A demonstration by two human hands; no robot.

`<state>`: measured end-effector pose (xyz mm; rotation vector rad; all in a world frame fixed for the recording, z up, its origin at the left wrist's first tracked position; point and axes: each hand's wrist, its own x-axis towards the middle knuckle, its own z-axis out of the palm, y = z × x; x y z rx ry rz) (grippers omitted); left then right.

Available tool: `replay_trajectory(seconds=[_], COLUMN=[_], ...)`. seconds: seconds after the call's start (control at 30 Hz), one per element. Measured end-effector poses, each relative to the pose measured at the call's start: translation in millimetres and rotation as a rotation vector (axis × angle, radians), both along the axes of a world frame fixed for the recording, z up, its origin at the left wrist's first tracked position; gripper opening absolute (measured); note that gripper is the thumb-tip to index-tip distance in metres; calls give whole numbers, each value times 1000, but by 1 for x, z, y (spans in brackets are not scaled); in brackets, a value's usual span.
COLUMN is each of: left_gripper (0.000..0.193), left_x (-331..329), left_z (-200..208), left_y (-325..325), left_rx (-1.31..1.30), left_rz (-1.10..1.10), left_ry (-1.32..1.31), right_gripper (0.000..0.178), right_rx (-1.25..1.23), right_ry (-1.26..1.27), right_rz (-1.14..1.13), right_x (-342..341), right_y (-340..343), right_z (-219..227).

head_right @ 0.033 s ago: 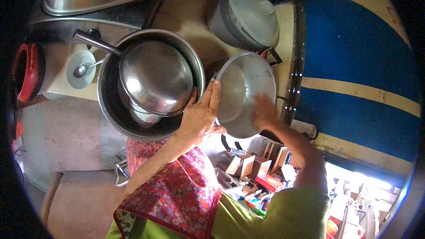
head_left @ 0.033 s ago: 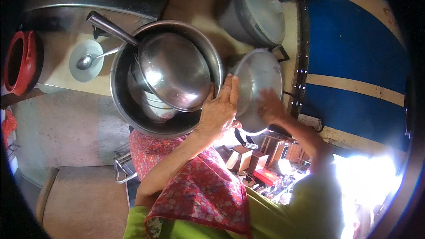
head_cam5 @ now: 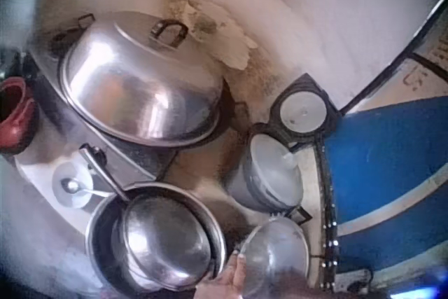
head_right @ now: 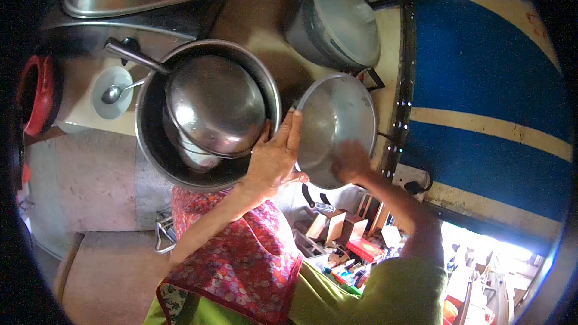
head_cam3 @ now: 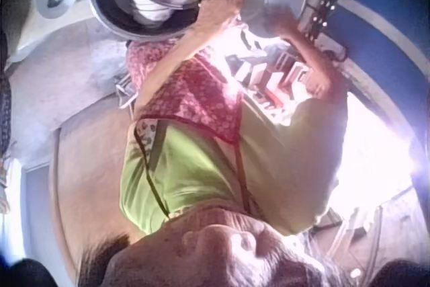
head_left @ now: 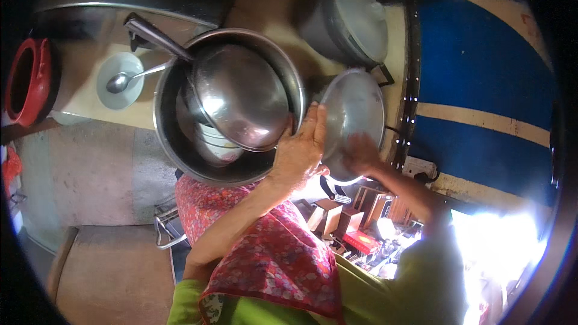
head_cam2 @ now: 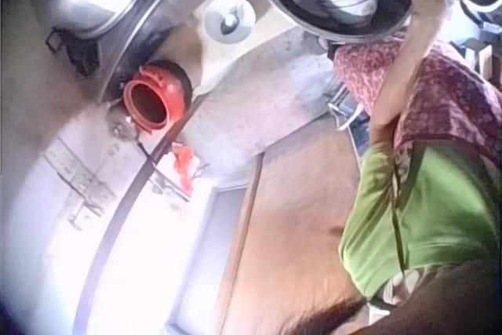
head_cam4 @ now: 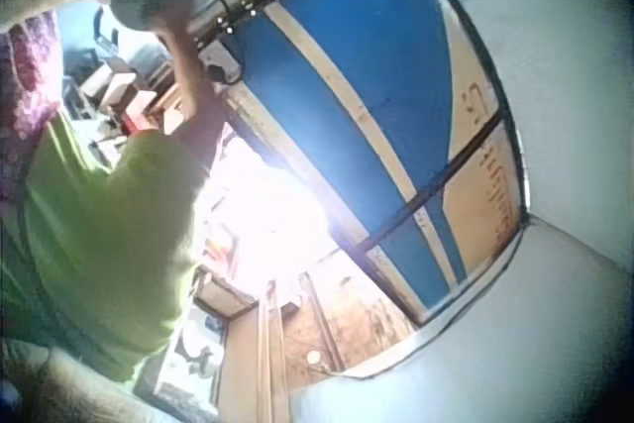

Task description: The person washes various metal kitchen items including pots, bowls, and utensils in a sink using a scrubbing tool. They rinse each item and place it into a second basin. The person handles items one at a time throughout the clip.

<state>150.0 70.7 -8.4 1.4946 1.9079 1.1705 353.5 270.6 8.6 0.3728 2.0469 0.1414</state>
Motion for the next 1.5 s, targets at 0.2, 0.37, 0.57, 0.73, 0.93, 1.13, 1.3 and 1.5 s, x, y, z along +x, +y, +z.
replay_trajectory(seconds=[0.2, 0.37, 0.57, 0.73, 0.93, 1.13, 1.3, 1.5], left_gripper=[118, 122, 124, 126, 124, 124, 123, 93], left_x=[1, -2, -6, -7, -8, -5, 3, 2], left_z=[0, 4, 10, 9, 15, 12, 10, 44], left_y=[-5, -6, -7, -7, -7, -5, 0, -7], left_rx=[41, 46, 38, 32, -4, -3, 0, -21], left_rz=[-4, -8, -40, -71, -90, -87, -54, -55], left_ry=[27, 69, 13, 35, -2, 11, 25, 518], right_gripper=[44, 51, 45, 29, 31, 31, 31, 23], right_rx=[-688, -813, -529, -85, -366, -712, -628, -128], right_ry=[669, 752, 707, 1185, 1549, 1462, 808, 1180], right_rz=[-1725, -1837, -822, -1486, -2558, -2076, -1064, -976], right_x=[-104, -82, -1, 23, -58, -147, -72, 28], right_y=[-109, -110, -34, 55, 144, 17, -85, -70], right_z=[1, -14, -69, -185, -183, -89, -23, -3])
